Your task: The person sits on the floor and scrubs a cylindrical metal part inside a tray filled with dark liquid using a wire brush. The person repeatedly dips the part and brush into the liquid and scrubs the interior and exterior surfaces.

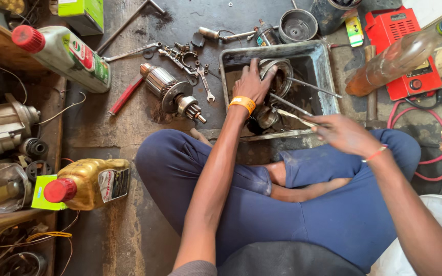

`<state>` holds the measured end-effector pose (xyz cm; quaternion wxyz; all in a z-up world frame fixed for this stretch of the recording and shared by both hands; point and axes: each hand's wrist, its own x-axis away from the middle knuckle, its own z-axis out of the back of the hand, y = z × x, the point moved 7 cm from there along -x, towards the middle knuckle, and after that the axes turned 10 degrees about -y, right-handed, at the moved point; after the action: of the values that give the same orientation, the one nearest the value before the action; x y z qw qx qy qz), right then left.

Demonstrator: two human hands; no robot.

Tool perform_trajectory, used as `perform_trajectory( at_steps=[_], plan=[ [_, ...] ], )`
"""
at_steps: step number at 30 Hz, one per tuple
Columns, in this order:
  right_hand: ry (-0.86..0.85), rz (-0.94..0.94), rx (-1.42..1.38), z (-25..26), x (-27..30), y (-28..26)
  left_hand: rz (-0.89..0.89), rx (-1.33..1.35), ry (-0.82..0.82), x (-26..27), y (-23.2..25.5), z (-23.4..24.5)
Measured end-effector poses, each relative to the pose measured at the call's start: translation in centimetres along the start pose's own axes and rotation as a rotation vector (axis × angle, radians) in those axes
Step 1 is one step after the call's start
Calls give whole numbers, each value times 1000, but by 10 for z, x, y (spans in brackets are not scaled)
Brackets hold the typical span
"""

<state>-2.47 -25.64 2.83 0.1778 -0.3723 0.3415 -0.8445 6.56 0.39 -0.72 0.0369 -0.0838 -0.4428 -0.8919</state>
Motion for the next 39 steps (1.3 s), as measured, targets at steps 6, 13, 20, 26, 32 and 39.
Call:
perform_trajectory(
  at_steps=[6, 13, 20, 26, 32, 39],
  plan=[
    [227, -169, 664, 22, -22, 19, 9, -6, 39, 0, -1, 1],
    [205, 12, 402, 17, -64, 29, -3, 154, 78, -19, -31, 3],
    [174, -86, 446, 31, 3, -50, 84, 363, 188, -35, -53, 18],
    [280, 87, 644, 49, 14, -119, 138, 377, 204, -36, -61, 9],
    [217, -2, 843, 5, -76, -119, 112, 369, 142, -29, -56, 8],
    [187, -17, 889, -31, -48, -118, 164, 367, 232, -25, -49, 11]
  ],
)
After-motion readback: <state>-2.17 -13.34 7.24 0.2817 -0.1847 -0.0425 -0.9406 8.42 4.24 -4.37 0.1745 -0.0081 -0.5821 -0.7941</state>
